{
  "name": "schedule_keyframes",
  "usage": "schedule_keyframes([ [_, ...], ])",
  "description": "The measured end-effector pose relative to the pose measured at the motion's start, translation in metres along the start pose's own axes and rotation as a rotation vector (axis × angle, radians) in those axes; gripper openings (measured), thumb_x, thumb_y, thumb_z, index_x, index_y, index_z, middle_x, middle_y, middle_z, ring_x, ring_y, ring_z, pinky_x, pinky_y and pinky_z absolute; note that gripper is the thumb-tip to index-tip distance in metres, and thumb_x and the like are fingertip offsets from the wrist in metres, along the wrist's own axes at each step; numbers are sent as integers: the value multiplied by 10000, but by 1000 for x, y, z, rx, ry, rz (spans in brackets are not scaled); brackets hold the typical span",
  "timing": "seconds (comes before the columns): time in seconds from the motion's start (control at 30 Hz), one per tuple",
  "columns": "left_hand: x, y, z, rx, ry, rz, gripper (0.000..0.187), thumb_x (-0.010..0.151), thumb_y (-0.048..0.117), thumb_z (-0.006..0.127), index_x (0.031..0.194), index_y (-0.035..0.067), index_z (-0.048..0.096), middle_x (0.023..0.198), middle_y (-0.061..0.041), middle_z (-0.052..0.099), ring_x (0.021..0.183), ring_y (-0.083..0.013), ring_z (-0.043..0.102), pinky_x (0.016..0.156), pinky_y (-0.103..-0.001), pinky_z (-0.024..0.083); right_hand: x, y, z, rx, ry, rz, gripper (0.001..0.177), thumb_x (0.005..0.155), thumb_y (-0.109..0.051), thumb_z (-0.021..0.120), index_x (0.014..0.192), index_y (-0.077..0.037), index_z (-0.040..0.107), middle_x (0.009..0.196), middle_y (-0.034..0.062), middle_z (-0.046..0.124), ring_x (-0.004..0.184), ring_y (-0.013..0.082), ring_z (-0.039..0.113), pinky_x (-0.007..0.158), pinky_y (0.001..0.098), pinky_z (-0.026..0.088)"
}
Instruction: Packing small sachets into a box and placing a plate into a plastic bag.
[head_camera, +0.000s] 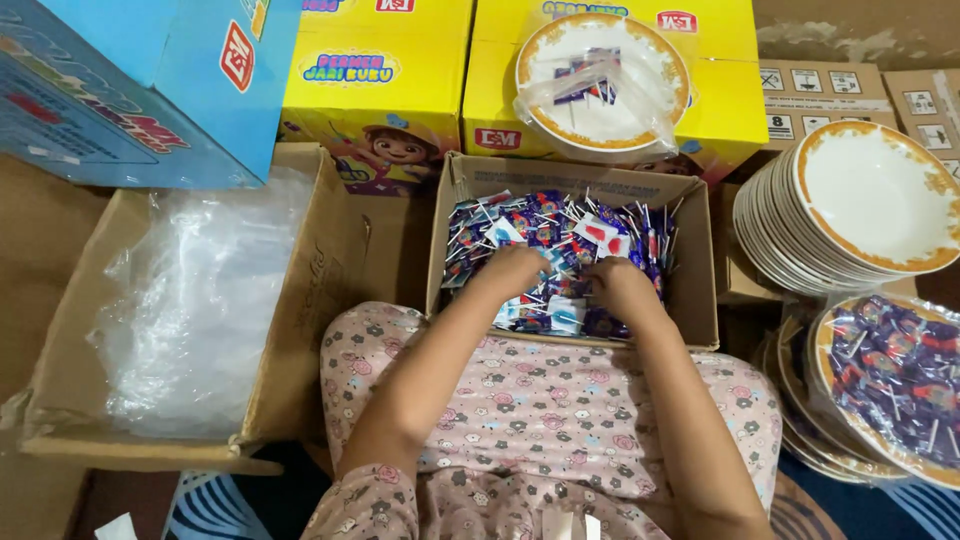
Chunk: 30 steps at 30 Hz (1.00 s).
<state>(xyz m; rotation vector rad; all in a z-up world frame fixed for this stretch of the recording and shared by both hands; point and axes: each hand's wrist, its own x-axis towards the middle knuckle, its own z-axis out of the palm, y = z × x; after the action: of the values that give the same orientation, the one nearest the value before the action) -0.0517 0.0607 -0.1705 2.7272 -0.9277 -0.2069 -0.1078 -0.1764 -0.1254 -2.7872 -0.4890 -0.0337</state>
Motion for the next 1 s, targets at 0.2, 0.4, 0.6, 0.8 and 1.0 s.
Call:
schedule_keyframes([
  [0.2, 9, -26, 46, 17, 69, -60, 94, 739, 255, 753, 798, 188, 782, 840, -101, 751, 970, -347, 720, 844, -474, 583, 4, 11, 20, -251, -167, 62, 265, 820, -197, 689, 1063, -192, 795, 933, 73, 751, 964, 291, 735, 787, 416, 633],
  [0.4, -10, -12, -4, 153, 283, -38, 209, 731, 358, 774, 772, 153, 761, 750, -73, 688, 857, -299, 685, 732, -433, 571, 14, 61, 97, -463, 252, 175, 220, 943, -285, 558, 922, -99, 672, 677, 43, 601, 569, 243, 708, 500, 381, 591],
  [0.6, -7, -38, -28, -63, 246, -173, 94, 860, 296, 720, 882, 214, 760, 893, -78, 677, 990, -314, 674, 865, -437, 568, 17, 82, 70, -148, 160, 247, 140, 912, -207, 682, 951, -107, 772, 832, 133, 669, 768, 355, 734, 629, 467, 627],
  [0.8, -7, -38, -23, -115, 240, -133, 64, 839, 250, 757, 850, 188, 760, 825, -119, 696, 920, -329, 714, 814, -426, 589, 8, 82, 71, -143, 211, 333, 186, 883, -162, 677, 855, 15, 724, 698, 153, 635, 660, 371, 728, 549, 452, 608],
  [1.0, -60, 19, -154, -452, 648, 90, 81, 841, 136, 766, 915, 143, 734, 789, -103, 675, 823, -314, 696, 741, -417, 573, -19, -5, -55, 228, 590, 157, 48, 906, -161, 800, 932, -125, 782, 789, 85, 692, 807, 321, 710, 740, 396, 566],
])
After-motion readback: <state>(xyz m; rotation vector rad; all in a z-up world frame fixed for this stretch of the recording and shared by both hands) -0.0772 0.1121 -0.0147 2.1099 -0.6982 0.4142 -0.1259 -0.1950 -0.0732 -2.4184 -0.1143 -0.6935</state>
